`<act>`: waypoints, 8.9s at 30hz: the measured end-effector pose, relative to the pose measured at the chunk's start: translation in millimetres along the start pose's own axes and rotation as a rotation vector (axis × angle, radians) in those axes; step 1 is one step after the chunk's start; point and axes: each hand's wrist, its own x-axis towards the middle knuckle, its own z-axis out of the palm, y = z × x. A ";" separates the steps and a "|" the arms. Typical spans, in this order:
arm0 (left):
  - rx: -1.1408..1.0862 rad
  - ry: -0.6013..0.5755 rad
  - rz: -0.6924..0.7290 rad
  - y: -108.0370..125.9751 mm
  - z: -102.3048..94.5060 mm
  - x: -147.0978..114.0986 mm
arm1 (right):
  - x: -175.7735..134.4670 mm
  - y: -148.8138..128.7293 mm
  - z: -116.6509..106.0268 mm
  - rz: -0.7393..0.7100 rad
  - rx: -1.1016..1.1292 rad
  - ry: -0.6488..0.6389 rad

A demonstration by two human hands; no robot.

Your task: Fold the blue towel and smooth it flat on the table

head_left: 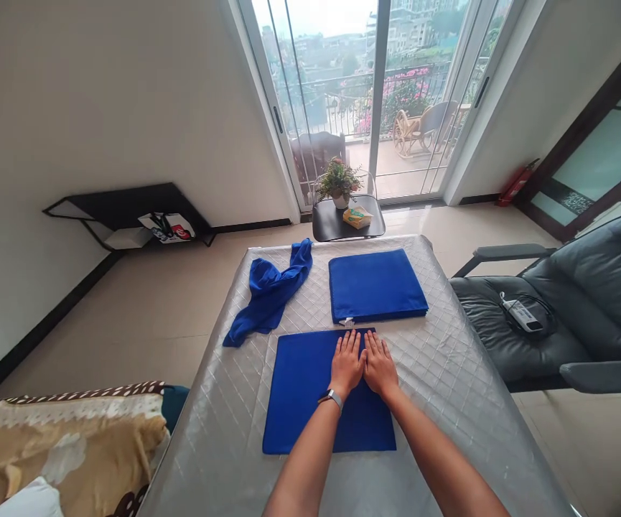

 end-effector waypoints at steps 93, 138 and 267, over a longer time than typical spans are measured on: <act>0.097 0.081 0.107 -13.8 13.8 3.5 | 7.7 9.1 9.6 -0.036 -0.096 -0.013; 0.195 0.073 -0.423 -157.0 -57.7 -90.8 | -4.3 -10.3 -22.0 -0.037 -0.104 0.053; 0.087 -0.099 0.069 -8.1 -63.2 -228.0 | -184.2 -53.1 -69.7 0.076 -0.011 -0.290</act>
